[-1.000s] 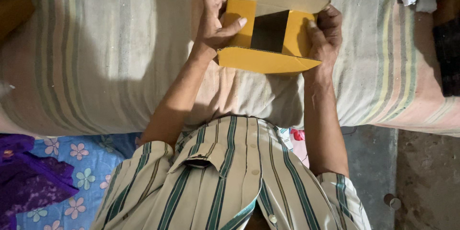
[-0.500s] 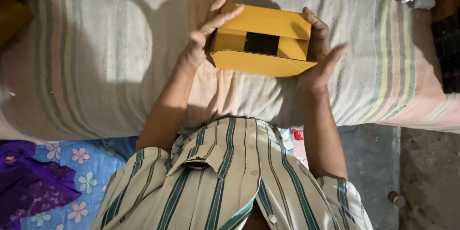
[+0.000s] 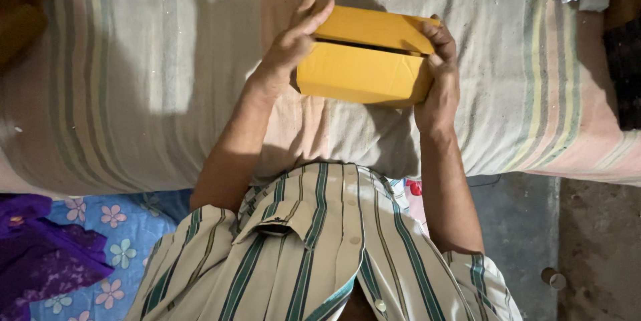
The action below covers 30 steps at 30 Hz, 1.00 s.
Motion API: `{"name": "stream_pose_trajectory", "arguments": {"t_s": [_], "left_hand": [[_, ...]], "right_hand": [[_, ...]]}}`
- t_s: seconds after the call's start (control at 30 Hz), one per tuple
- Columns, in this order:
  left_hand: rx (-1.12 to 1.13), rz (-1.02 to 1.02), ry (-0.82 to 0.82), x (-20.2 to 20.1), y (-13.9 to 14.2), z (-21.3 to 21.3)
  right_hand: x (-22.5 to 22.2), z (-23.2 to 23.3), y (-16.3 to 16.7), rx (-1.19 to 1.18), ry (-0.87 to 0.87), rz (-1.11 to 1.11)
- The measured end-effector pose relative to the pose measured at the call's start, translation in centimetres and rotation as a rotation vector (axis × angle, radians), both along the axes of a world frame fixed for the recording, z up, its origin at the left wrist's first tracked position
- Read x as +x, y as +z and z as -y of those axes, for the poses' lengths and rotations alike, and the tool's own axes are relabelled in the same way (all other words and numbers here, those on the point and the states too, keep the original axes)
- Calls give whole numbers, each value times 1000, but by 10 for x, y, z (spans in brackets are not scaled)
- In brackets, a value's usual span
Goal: The person sits on the floor and folds flat yellow cardboard mailer boxes into shape, pressing the flaps and creases closed by hand, then places each finished box onto a growing stack of completed boxes beside them.
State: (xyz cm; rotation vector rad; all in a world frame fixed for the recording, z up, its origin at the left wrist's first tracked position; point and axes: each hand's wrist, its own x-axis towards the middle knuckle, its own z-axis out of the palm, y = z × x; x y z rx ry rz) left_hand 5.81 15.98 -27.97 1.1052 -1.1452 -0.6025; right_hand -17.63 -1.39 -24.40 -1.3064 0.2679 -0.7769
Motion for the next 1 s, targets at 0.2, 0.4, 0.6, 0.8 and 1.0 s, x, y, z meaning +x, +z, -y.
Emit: {"name": "stream_pose_trajectory", "arguments": {"t_s": [0.2, 0.4, 0.6, 0.8, 1.0], "left_hand": [[107, -116, 121, -16, 1, 2], [55, 10, 153, -21, 0, 0], [-42, -150, 171, -26, -1, 13], [104, -221, 274, -45, 7, 33], [141, -42, 305, -50, -2, 38]], "right_hand": [[2, 6, 0, -25, 7, 2], [-1, 3, -3, -125, -31, -100], [-1, 3, 5, -175, -64, -126], [-4, 26, 41, -403, -26, -105], [4, 11, 59, -1280, -312, -1078]]}}
